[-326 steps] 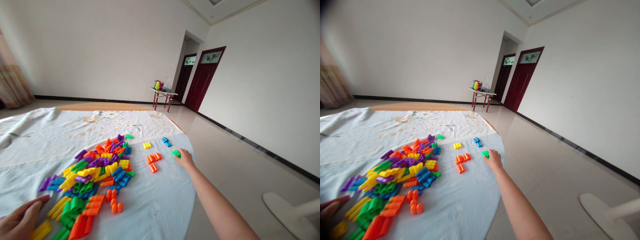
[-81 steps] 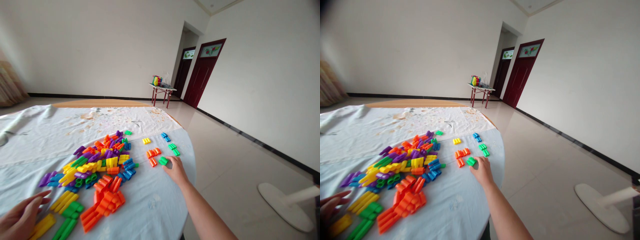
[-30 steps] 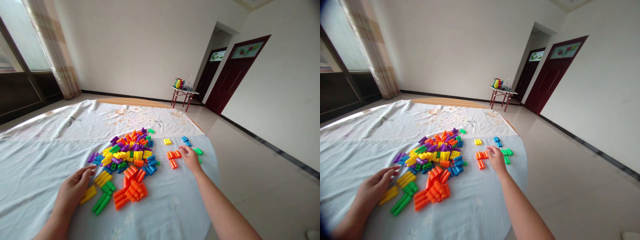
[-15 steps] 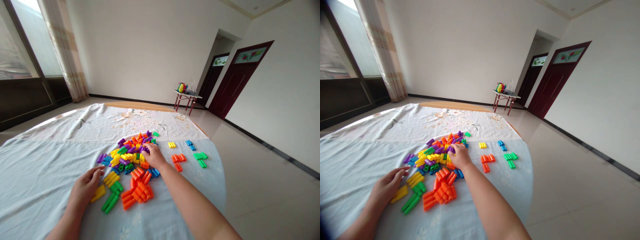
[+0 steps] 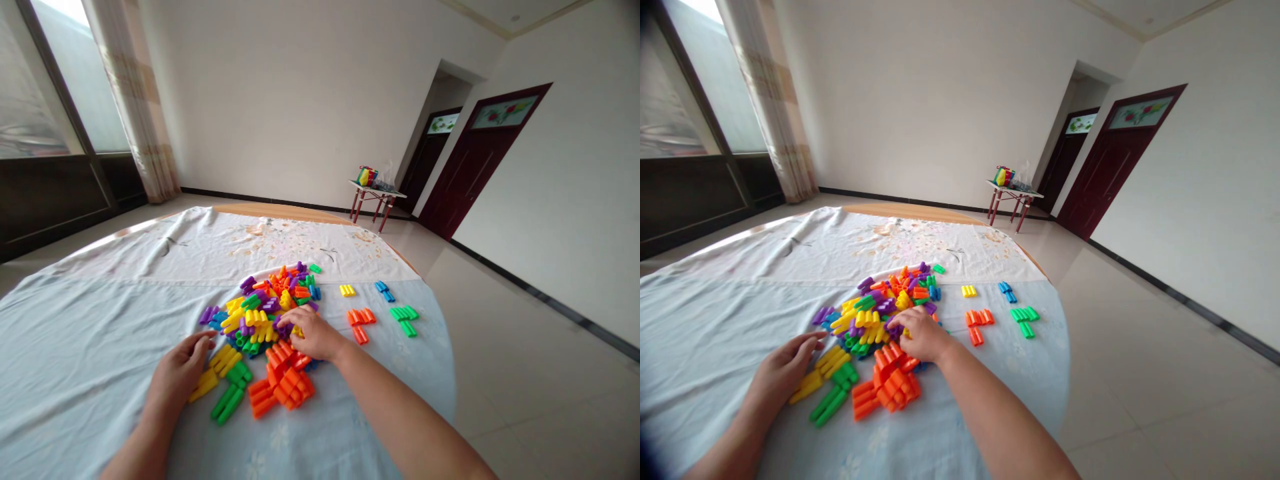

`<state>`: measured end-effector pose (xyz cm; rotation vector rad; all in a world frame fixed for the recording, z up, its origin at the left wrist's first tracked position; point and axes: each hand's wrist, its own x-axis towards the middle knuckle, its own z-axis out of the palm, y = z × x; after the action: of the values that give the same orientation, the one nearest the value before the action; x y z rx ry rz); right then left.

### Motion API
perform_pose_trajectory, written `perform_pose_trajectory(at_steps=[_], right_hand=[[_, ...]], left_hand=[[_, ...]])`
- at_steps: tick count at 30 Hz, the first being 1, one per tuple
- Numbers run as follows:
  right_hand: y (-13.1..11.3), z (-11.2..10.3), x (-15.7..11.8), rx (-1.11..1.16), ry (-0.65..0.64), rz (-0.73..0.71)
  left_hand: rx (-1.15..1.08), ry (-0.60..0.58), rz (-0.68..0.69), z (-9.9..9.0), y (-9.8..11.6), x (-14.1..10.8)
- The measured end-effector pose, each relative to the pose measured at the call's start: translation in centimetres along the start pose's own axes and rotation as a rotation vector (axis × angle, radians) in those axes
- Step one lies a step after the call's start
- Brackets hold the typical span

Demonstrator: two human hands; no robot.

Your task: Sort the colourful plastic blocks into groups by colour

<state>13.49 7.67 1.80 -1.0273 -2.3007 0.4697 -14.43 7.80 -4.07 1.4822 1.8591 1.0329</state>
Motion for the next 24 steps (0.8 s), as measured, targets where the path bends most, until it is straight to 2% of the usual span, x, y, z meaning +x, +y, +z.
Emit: perform_pose_trajectory(at_steps=[3,6,10,12,17,20,24], right_hand=[[-1.0,-0.6,-1.6,0.059,-0.061,-0.087],[-1.6,-1.2,-2.7,0.113,-0.076,-0.069],[-2.0,-1.2,-2.9,0.054,0.119,0.082],[-2.0,-0.7,-2.7,-0.014,0.155,0.130],[-2.4,1.3,-2.7,-0.113,0.007,0.122],[-2.5,1.8,-3.0,-0.131,0.001,0.120],[-2.1,1.3,-3.2,-0.073,0.017,0.095]], left_hand=[[0.002,0.004,0.008,0.0,0.0,-0.1],[0.006,0.004,0.016,0.0,0.1,-0.1],[0.010,-0.001,0.007,0.0,0.0,0.0],[0.008,-0.001,0.001,0.0,-0.1,0.0],[-0.002,-0.009,-0.014,0.0,-0.1,-0.1],[-0.009,-0.011,-0.016,-0.1,0.1,-0.2],[-0.015,-0.007,-0.014,-0.1,0.1,-0.3]])
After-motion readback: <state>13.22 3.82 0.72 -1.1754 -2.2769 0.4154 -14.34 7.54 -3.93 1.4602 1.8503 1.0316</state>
